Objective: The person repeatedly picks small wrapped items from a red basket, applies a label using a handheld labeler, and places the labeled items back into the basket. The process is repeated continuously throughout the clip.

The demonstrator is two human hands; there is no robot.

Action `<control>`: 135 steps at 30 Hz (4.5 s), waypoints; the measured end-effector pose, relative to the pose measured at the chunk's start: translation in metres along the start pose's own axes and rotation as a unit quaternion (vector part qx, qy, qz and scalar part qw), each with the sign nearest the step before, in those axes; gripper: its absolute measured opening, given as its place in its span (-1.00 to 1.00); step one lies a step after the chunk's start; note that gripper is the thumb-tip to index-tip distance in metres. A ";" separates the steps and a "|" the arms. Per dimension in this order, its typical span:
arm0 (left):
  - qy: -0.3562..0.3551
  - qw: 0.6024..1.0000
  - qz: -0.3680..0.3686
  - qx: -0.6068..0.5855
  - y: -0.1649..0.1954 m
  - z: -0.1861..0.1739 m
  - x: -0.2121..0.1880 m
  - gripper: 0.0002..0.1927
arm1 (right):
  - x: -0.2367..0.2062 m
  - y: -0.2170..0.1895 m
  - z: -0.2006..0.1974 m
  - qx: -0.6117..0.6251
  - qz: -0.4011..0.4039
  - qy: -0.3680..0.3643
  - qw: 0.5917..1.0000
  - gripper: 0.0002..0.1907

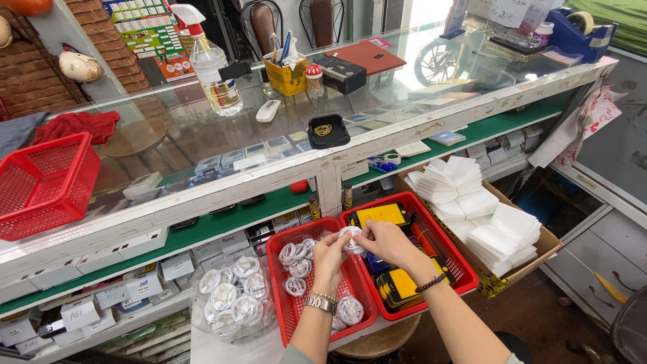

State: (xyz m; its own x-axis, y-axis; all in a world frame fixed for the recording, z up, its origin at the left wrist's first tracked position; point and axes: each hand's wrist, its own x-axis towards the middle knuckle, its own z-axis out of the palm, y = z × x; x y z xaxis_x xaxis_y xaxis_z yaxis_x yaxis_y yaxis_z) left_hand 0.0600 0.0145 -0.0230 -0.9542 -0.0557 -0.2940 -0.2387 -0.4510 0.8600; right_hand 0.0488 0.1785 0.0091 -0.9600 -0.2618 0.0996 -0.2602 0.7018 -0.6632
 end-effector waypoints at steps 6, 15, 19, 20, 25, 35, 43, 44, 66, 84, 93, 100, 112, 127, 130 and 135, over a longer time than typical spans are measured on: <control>0.007 0.992 -0.086 -0.094 0.002 -0.004 0.002 -0.82 | -0.004 0.014 0.006 0.134 -0.014 -0.011 0.991 -0.64; 0.014 0.983 -0.108 -0.147 0.001 0.001 -0.004 -0.83 | -0.026 0.018 0.039 0.310 -0.024 0.064 0.948 -0.77; 0.032 0.974 -0.111 -0.195 0.001 0.000 -0.004 -0.83 | -0.023 0.014 0.055 0.430 -0.032 0.112 0.895 -0.78; 0.038 0.970 -0.118 -0.210 0.001 -0.001 -0.002 -0.82 | -0.021 0.013 0.057 0.442 -0.033 0.114 0.889 -0.78; -0.008 0.926 -0.162 -0.342 0.006 -0.005 -0.001 -0.77 | -0.016 0.003 0.058 0.453 -0.078 0.115 0.881 -0.81; -0.027 0.874 -0.172 -0.454 0.006 -0.006 0.000 -0.65 | -0.012 -0.035 0.081 0.254 -0.119 0.313 0.908 -0.82; 0.119 0.960 0.118 -0.223 0.010 -0.024 -0.006 -0.61 | 0.008 -0.052 0.097 0.363 0.013 0.198 0.911 -0.76; 0.130 0.960 0.157 -0.193 0.010 -0.026 -0.007 -0.62 | 0.011 -0.055 0.102 0.310 0.018 0.182 0.933 -0.73; 0.400 0.652 0.306 0.567 0.108 -0.259 -0.022 -0.72 | 0.054 -0.098 0.149 0.396 0.043 -0.043 0.916 -0.79; 0.282 0.701 0.385 0.529 0.063 -0.200 0.002 -0.73 | 0.007 -0.062 0.206 -0.230 -0.055 -0.183 0.954 -0.51; -0.122 0.969 0.090 0.193 0.031 -0.143 0.003 -0.55 | 0.050 -0.051 0.117 0.333 0.065 -0.144 0.929 -0.60; -0.090 0.988 0.109 0.058 0.027 -0.097 0.000 -0.66 | 0.023 -0.010 0.077 0.550 0.114 -0.088 0.822 -0.64; -0.128 0.987 0.022 -0.095 0.022 -0.065 0.005 -0.51 | -0.014 -0.016 0.051 0.116 -0.315 0.091 0.938 -0.73; -0.148 0.985 0.036 -0.078 0.019 -0.074 -0.011 -0.61 | -0.018 -0.043 0.053 0.197 -0.074 0.114 0.971 -0.74; -0.138 0.986 0.035 -0.091 0.017 -0.078 -0.010 -0.61 | -0.027 -0.059 0.048 0.066 -0.137 0.096 0.984 -0.68; -0.139 0.987 0.040 -0.072 0.012 -0.078 -0.012 -0.63 | -0.026 -0.067 0.058 -0.015 -0.161 0.167 0.973 -0.82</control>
State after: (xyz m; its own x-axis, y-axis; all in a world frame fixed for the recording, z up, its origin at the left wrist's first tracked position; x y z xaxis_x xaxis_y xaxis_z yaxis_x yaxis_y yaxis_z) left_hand 0.0823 -0.0594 -0.0417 -0.9863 0.1415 -0.0845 -0.1516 -0.5776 0.8021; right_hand 0.0971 0.1000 0.0081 -0.8071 -0.2456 0.5369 -0.5513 0.6390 -0.5365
